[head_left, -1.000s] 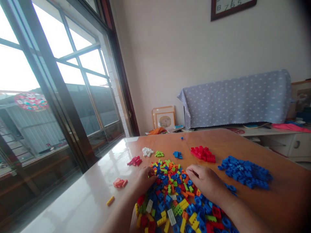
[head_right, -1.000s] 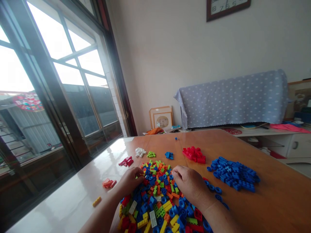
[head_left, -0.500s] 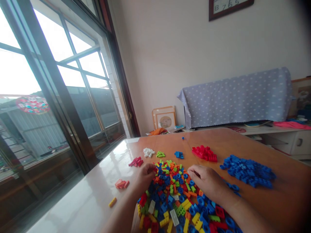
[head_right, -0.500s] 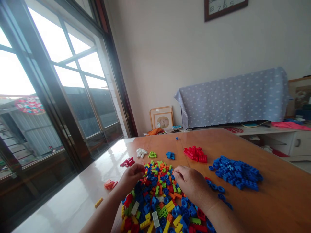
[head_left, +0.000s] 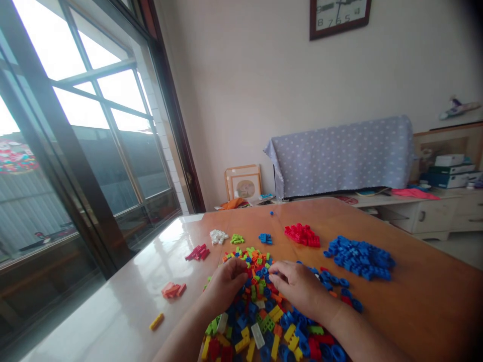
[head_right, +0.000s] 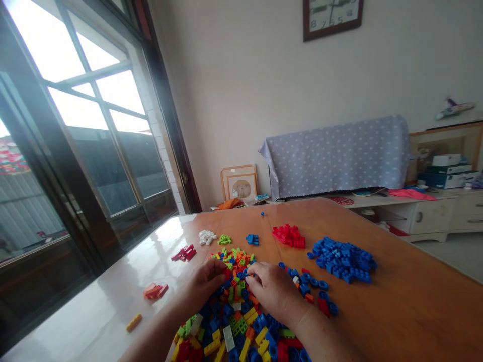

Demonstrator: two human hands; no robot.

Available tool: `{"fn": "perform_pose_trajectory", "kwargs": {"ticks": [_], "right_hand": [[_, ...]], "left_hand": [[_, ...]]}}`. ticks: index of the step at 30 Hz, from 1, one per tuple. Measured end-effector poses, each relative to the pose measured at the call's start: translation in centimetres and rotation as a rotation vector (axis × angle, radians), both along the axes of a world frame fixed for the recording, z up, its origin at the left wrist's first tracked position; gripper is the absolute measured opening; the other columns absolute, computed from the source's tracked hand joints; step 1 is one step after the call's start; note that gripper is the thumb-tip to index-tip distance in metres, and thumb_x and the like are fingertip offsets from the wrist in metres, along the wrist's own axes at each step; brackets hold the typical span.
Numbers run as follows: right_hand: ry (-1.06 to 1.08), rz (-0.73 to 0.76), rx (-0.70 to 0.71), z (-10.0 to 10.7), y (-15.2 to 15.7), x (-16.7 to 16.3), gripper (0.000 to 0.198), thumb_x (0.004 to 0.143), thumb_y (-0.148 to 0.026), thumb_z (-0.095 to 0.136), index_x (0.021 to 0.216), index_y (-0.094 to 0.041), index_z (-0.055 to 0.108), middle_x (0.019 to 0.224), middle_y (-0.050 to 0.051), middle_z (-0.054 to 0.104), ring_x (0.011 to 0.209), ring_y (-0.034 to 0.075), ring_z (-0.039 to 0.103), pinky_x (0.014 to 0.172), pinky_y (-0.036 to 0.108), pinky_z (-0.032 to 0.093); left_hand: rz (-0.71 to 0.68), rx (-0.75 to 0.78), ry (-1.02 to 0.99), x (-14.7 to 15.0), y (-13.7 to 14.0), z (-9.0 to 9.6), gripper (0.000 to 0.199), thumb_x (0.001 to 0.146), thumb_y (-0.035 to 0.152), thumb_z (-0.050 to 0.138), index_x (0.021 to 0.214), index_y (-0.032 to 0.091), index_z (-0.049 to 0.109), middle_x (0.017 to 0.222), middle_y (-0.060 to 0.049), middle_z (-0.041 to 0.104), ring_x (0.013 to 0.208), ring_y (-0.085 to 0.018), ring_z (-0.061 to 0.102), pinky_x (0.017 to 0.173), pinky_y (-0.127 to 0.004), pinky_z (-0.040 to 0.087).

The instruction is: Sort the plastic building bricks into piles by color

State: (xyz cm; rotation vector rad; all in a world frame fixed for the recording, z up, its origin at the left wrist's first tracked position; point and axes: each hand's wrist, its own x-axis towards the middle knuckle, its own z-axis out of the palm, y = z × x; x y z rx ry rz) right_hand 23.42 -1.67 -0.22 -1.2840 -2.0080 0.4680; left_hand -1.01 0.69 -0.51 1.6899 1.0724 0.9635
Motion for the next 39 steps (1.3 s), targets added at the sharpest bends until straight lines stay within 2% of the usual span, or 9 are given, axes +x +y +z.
{"fn": "perform_pose_trajectory", "kwargs": {"ticks": [4,8,11,18,21,26,30,33,39], "right_hand": [[0.011,0.014,-0.022,-0.1,0.0,-0.2,0.018,0.093,-0.030,0.056,0.094,-0.025,0.074,0.091,0.002,0.074,0.087,0.020,0.068,0.075,0.027,0.044],[0.060,0.044,-0.029,0.3,-0.8,-1.2,0.027,0.091,-0.027,0.059,0.114,-0.026,0.073,0.097,0.003,0.073,0.086,0.019,0.067,0.077,0.027,0.047],[0.094,0.078,-0.017,0.5,-1.4,-1.9,0.033,0.091,-0.025,0.060,0.122,-0.025,0.071,0.105,0.004,0.073,0.093,0.019,0.067,0.080,0.027,0.049],[0.224,0.099,-0.038,0.5,-1.3,-2.0,0.015,0.090,-0.026,0.064,0.102,-0.023,0.072,0.094,0.001,0.071,0.086,0.016,0.066,0.076,0.025,0.050],[0.228,0.082,-0.064,0.2,-0.9,-1.8,0.012,0.088,-0.026,0.063,0.096,-0.021,0.070,0.088,0.000,0.072,0.081,0.016,0.067,0.072,0.024,0.050],[0.222,-0.110,0.007,-1.2,1.6,0.8,0.035,0.089,-0.030,0.059,0.121,-0.020,0.069,0.099,0.005,0.075,0.089,0.020,0.070,0.081,0.030,0.054],[0.169,-0.303,0.057,-2.6,4.9,5.3,0.031,0.090,-0.034,0.056,0.110,-0.019,0.073,0.100,0.006,0.075,0.090,0.020,0.071,0.083,0.031,0.054],[-0.030,-0.523,0.026,-3.6,7.0,8.4,0.033,0.087,-0.033,0.058,0.112,-0.019,0.076,0.107,0.009,0.074,0.095,0.021,0.070,0.086,0.030,0.052],[-0.112,-0.586,-0.052,-5.1,8.7,10.0,0.037,0.085,-0.023,0.055,0.116,-0.016,0.075,0.102,0.010,0.078,0.097,0.023,0.071,0.083,0.029,0.051]], "left_hand": [[0.025,-0.008,-0.025,0.3,-0.4,0.8,0.033,0.084,0.046,0.074,0.099,0.018,0.064,0.087,-0.001,0.064,0.077,-0.014,0.055,0.069,-0.024,0.042],[-0.018,0.015,-0.067,0.8,-0.8,0.7,0.037,0.086,0.047,0.073,0.107,0.018,0.062,0.092,-0.002,0.066,0.082,-0.015,0.057,0.073,-0.025,0.044],[-0.076,0.012,-0.048,1.3,-0.9,0.1,0.041,0.090,0.045,0.071,0.119,0.019,0.057,0.088,-0.001,0.066,0.075,-0.013,0.054,0.068,-0.024,0.041],[-0.134,0.006,-0.034,2.6,-1.1,-0.5,0.047,0.092,0.042,0.068,0.129,0.019,0.050,0.088,-0.003,0.069,0.074,-0.014,0.058,0.067,-0.025,0.042],[-0.121,0.049,0.040,2.7,-1.3,-0.4,0.047,0.093,0.037,0.065,0.133,0.020,0.050,0.099,-0.007,0.073,0.083,-0.018,0.064,0.073,-0.028,0.047],[0.085,0.278,0.331,0.9,-1.1,0.7,0.036,0.093,0.034,0.060,0.129,0.026,0.062,0.117,-0.008,0.075,0.107,-0.026,0.067,0.089,-0.034,0.048],[0.227,0.369,0.523,-0.9,-0.4,1.6,0.029,0.094,0.033,0.056,0.120,0.025,0.067,0.113,-0.008,0.076,0.107,-0.027,0.068,0.088,-0.033,0.047],[0.255,0.411,0.559,-1.8,0.2,1.7,0.028,0.097,0.036,0.054,0.118,0.024,0.069,0.114,-0.008,0.075,0.107,-0.026,0.068,0.086,-0.032,0.047],[0.248,0.483,0.597,-2.5,0.6,1.3,0.028,0.099,0.038,0.051,0.115,0.024,0.070,0.110,-0.008,0.074,0.105,-0.026,0.067,0.086,-0.032,0.046]]}}
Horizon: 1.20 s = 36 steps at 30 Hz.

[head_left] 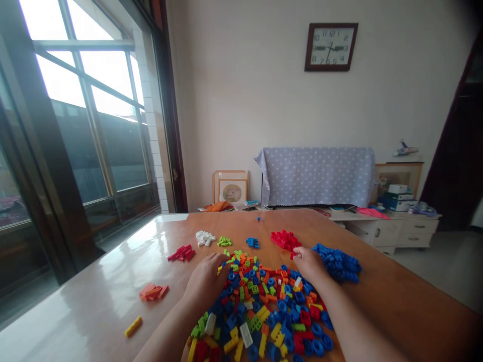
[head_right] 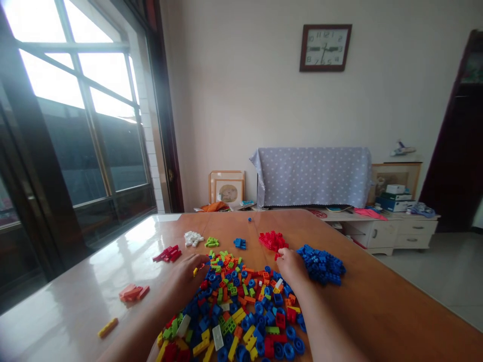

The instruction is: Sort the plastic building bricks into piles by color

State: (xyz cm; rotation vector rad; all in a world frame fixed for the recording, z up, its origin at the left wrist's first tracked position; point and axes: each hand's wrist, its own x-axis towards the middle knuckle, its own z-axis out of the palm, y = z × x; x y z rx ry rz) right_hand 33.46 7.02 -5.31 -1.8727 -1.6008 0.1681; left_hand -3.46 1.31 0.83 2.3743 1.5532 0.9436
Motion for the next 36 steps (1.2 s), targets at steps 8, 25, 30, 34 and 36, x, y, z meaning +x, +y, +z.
{"fn": "perform_pose_trajectory", "kwargs": {"ticks": [8,25,30,34,36], "right_hand": [[-0.051,-0.025,-0.033,1.0,-0.9,-0.6,0.051,0.090,-0.026,0.049,0.139,-0.023,0.061,0.111,0.008,0.078,0.102,0.024,0.070,0.083,0.031,0.047],[-0.006,0.005,-0.061,1.4,-1.1,-0.6,0.062,0.093,-0.025,0.046,0.155,-0.018,0.044,0.124,0.011,0.076,0.125,0.031,0.062,0.098,0.040,0.046],[0.006,0.045,-0.004,1.2,-1.4,-0.8,0.062,0.090,-0.027,0.050,0.152,-0.018,0.047,0.121,0.010,0.077,0.116,0.029,0.067,0.094,0.036,0.048],[0.013,0.105,0.026,0.9,-1.5,-1.1,0.060,0.090,-0.028,0.051,0.148,-0.017,0.051,0.118,0.010,0.077,0.112,0.027,0.068,0.094,0.035,0.048],[0.019,0.120,0.028,0.8,-1.6,-1.4,0.058,0.089,-0.029,0.051,0.146,-0.017,0.053,0.116,0.009,0.077,0.111,0.027,0.068,0.094,0.035,0.049]], "left_hand": [[0.019,0.048,0.001,-0.6,0.4,-0.1,0.025,0.099,0.033,0.050,0.111,0.024,0.071,0.113,-0.008,0.073,0.108,-0.026,0.065,0.088,-0.032,0.046],[0.122,-0.039,-0.004,-1.7,0.8,0.1,0.024,0.096,0.021,0.046,0.100,0.021,0.070,0.098,-0.007,0.073,0.090,-0.020,0.065,0.074,-0.027,0.041],[0.132,-0.131,-0.019,-2.3,1.0,-0.1,0.019,0.088,0.018,0.051,0.086,0.020,0.070,0.087,-0.004,0.071,0.080,-0.017,0.061,0.069,-0.026,0.038],[0.086,-0.194,0.054,-1.8,0.5,-0.1,0.015,0.084,0.025,0.058,0.076,0.020,0.069,0.082,-0.003,0.069,0.076,-0.017,0.059,0.065,-0.025,0.037],[0.083,-0.214,0.106,-1.4,0.0,0.3,0.013,0.082,0.032,0.063,0.080,0.022,0.072,0.088,-0.004,0.070,0.080,-0.019,0.060,0.066,-0.026,0.037]]}}
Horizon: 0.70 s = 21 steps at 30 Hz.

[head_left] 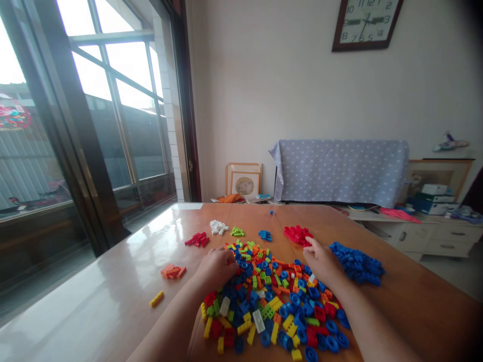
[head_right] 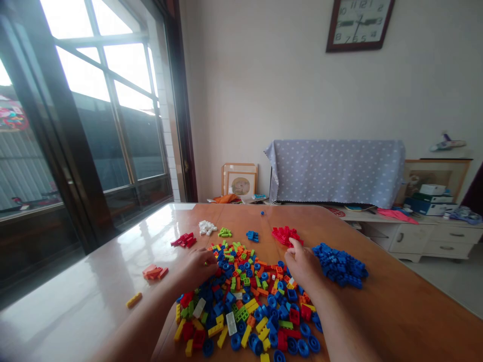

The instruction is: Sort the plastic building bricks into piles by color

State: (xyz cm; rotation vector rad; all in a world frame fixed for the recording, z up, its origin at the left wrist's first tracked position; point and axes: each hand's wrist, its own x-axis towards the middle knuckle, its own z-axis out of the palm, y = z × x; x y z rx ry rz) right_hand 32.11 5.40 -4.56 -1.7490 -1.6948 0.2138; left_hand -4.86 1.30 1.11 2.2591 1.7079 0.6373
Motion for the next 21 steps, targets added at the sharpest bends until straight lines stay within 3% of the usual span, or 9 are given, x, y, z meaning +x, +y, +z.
{"fn": "perform_pose_trajectory", "kwargs": {"ticks": [5,10,21], "right_hand": [[0.007,0.019,-0.004,-0.1,-0.3,-0.5,0.056,0.089,-0.030,0.051,0.143,-0.018,0.056,0.113,0.008,0.078,0.109,0.026,0.069,0.095,0.035,0.049],[-0.012,0.015,-0.008,-0.3,-0.3,-0.8,0.052,0.090,-0.032,0.052,0.140,-0.018,0.061,0.115,0.009,0.077,0.109,0.026,0.068,0.095,0.035,0.050],[-0.027,0.045,0.123,-0.2,-1.4,-2.1,0.045,0.090,-0.036,0.055,0.129,-0.019,0.070,0.114,0.012,0.076,0.114,0.028,0.067,0.101,0.041,0.051]], "left_hand": [[0.052,-0.031,0.114,1.0,-1.2,1.3,0.019,0.079,0.041,0.070,0.089,0.025,0.074,0.101,-0.008,0.071,0.095,-0.028,0.062,0.074,-0.031,0.041],[0.097,-0.043,0.189,1.2,-1.6,1.8,0.027,0.080,0.050,0.069,0.086,0.024,0.072,0.104,-0.010,0.070,0.101,-0.032,0.061,0.077,-0.034,0.041],[0.091,-0.062,0.192,1.7,-2.0,2.6,0.016,0.080,0.034,0.065,0.089,0.025,0.074,0.106,-0.006,0.073,0.102,-0.028,0.064,0.079,-0.033,0.043]]}}
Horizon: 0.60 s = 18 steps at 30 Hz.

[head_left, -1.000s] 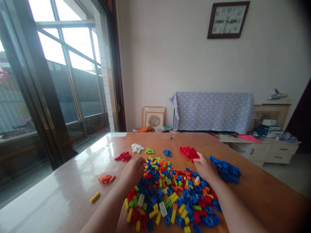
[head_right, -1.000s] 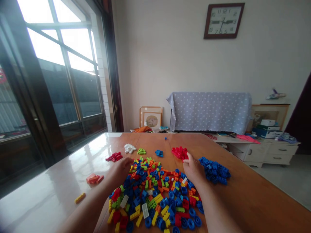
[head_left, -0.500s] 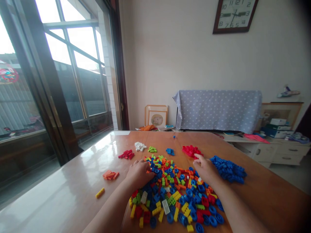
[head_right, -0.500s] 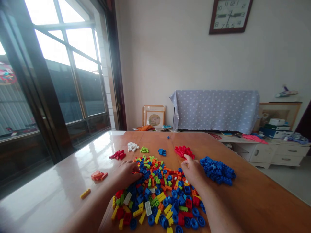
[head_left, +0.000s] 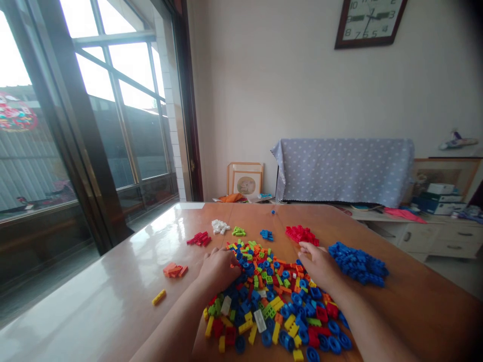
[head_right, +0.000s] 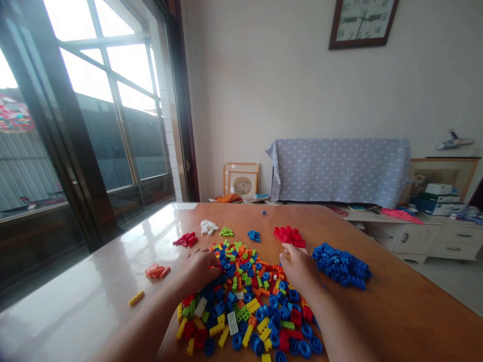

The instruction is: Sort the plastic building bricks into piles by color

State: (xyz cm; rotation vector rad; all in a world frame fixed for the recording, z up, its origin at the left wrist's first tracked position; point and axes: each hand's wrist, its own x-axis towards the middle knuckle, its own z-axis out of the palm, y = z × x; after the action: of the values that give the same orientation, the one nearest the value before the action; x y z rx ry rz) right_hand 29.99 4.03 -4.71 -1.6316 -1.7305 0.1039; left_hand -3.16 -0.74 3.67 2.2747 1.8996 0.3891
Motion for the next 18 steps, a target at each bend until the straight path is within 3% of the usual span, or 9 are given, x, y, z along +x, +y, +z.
{"fn": "perform_pose_trajectory", "kwargs": {"ticks": [5,10,14,18], "right_hand": [[0.011,0.148,0.055,1.9,-2.2,-3.1,0.043,0.092,-0.034,0.054,0.131,-0.020,0.068,0.121,0.011,0.074,0.119,0.028,0.064,0.105,0.043,0.049],[0.104,0.389,-0.024,4.0,-5.5,-7.1,0.042,0.094,-0.030,0.056,0.134,-0.025,0.066,0.125,0.008,0.072,0.110,0.024,0.069,0.099,0.038,0.053],[0.191,0.561,-0.085,5.0,-7.1,-9.3,0.037,0.091,-0.027,0.064,0.127,-0.026,0.070,0.117,0.006,0.074,0.100,0.022,0.070,0.090,0.033,0.055],[0.347,0.656,-0.127,4.7,-7.2,-10.1,0.023,0.092,-0.027,0.065,0.113,-0.026,0.074,0.102,0.003,0.075,0.096,0.022,0.070,0.084,0.031,0.054]], "left_hand": [[-0.054,0.029,-0.090,0.5,-0.4,0.1,0.014,0.082,0.026,0.060,0.092,0.025,0.068,0.094,-0.003,0.074,0.084,-0.022,0.066,0.068,-0.028,0.040],[-0.219,0.132,-0.236,1.7,-0.7,-0.7,0.015,0.084,0.020,0.057,0.095,0.024,0.065,0.094,-0.002,0.072,0.085,-0.019,0.065,0.069,-0.026,0.042],[-0.351,0.187,-0.352,2.8,-0.7,-1.7,0.019,0.081,0.014,0.058,0.097,0.023,0.062,0.093,-0.001,0.070,0.087,-0.018,0.064,0.075,-0.026,0.044],[-0.378,0.204,-0.408,3.4,-0.7,-2.4,0.021,0.079,0.012,0.059,0.097,0.022,0.058,0.092,-0.001,0.068,0.086,-0.018,0.061,0.077,-0.028,0.044]]}}
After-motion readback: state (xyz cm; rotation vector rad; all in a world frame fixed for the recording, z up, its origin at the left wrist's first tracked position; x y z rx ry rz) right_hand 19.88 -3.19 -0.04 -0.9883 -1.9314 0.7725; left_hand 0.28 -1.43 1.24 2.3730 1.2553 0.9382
